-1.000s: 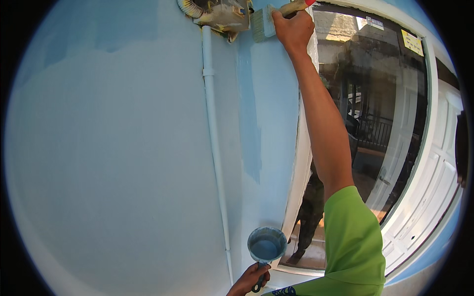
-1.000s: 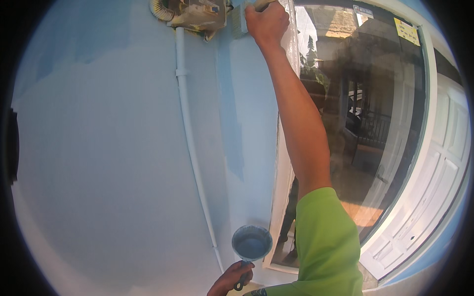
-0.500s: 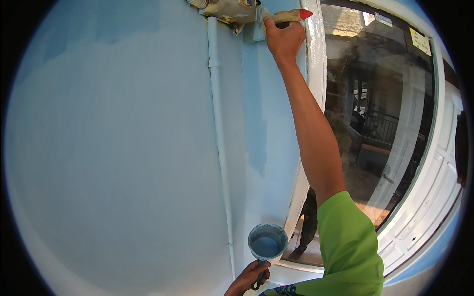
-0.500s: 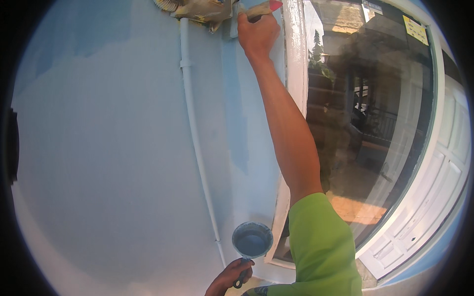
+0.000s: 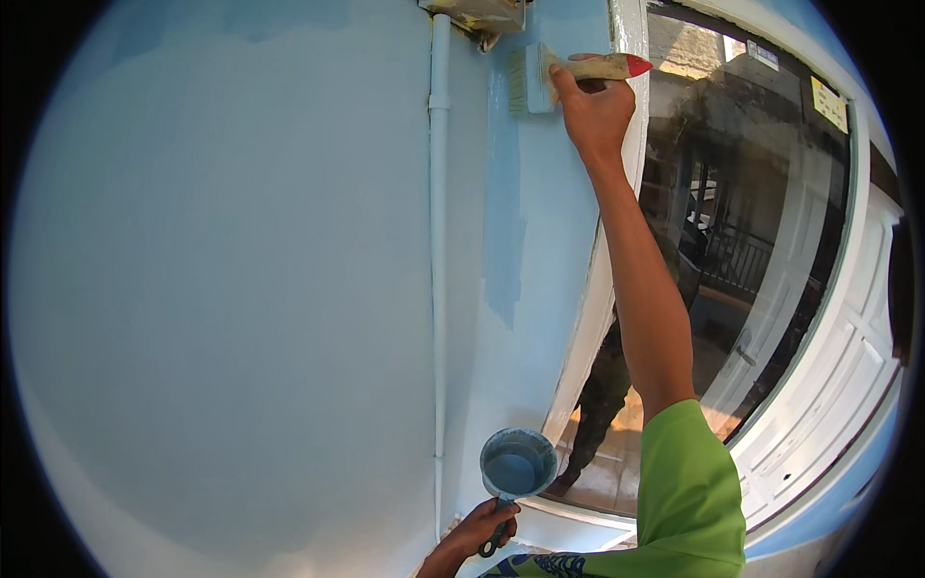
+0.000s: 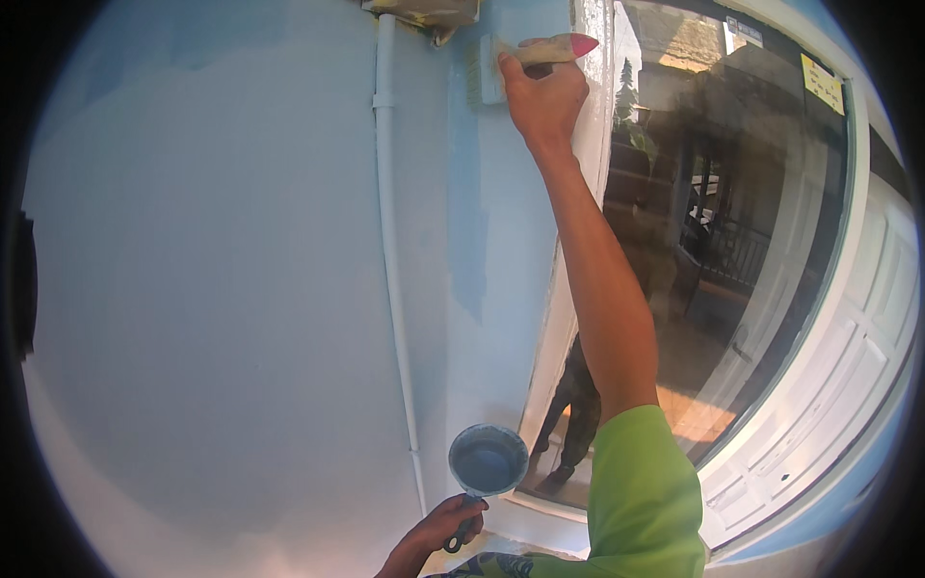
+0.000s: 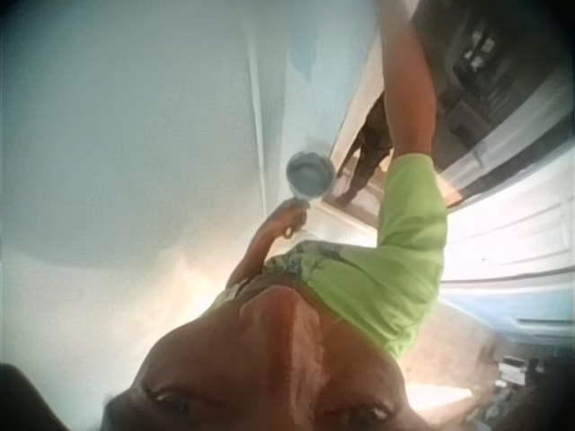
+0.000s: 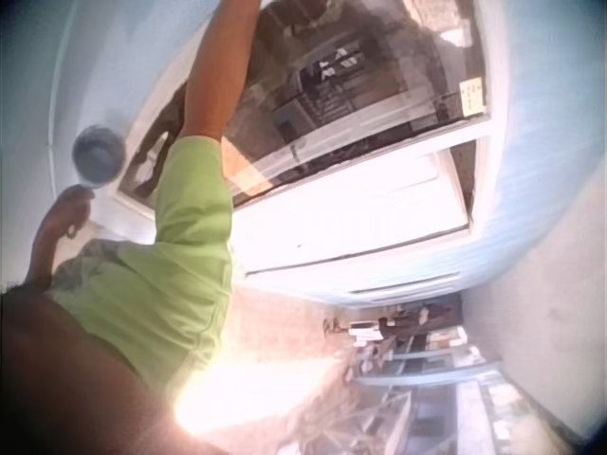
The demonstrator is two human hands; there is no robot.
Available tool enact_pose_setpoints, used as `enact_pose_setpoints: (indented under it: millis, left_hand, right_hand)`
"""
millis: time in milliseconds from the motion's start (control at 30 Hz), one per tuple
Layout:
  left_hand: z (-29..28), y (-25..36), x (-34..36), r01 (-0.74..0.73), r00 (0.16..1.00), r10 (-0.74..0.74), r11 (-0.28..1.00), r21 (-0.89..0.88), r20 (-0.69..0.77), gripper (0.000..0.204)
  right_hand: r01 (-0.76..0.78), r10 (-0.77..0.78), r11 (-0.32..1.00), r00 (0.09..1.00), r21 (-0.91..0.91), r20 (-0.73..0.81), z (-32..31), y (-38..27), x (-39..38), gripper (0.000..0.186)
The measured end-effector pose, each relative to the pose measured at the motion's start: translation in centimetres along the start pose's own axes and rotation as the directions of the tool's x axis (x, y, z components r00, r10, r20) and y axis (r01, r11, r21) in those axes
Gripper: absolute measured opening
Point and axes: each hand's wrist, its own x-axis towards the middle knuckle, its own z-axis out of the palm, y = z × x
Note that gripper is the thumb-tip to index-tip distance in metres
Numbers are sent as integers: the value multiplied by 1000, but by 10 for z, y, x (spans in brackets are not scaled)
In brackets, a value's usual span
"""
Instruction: The person paints the exterior wall of a building light blue using a paintbrush and a small paint container. They repeatedly dip the brush into the container and apply paint to the wall surface, including areas around a window frame and a vertical pipe.
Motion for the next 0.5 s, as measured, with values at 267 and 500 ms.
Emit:
enact_pose_setpoints:
  millis: [267,500]
  left_hand:
    - [-12,0,5,64,997,-66,997,35,34,28]
    - [-19,6,-5,44,997,-46,999,20,64,30]
  right_hand:
    - [39,-10,982,988,-184,155,20,-6,-48,25]
    - [-290,329,944,831,-155,449,-43,-32,-156,24]
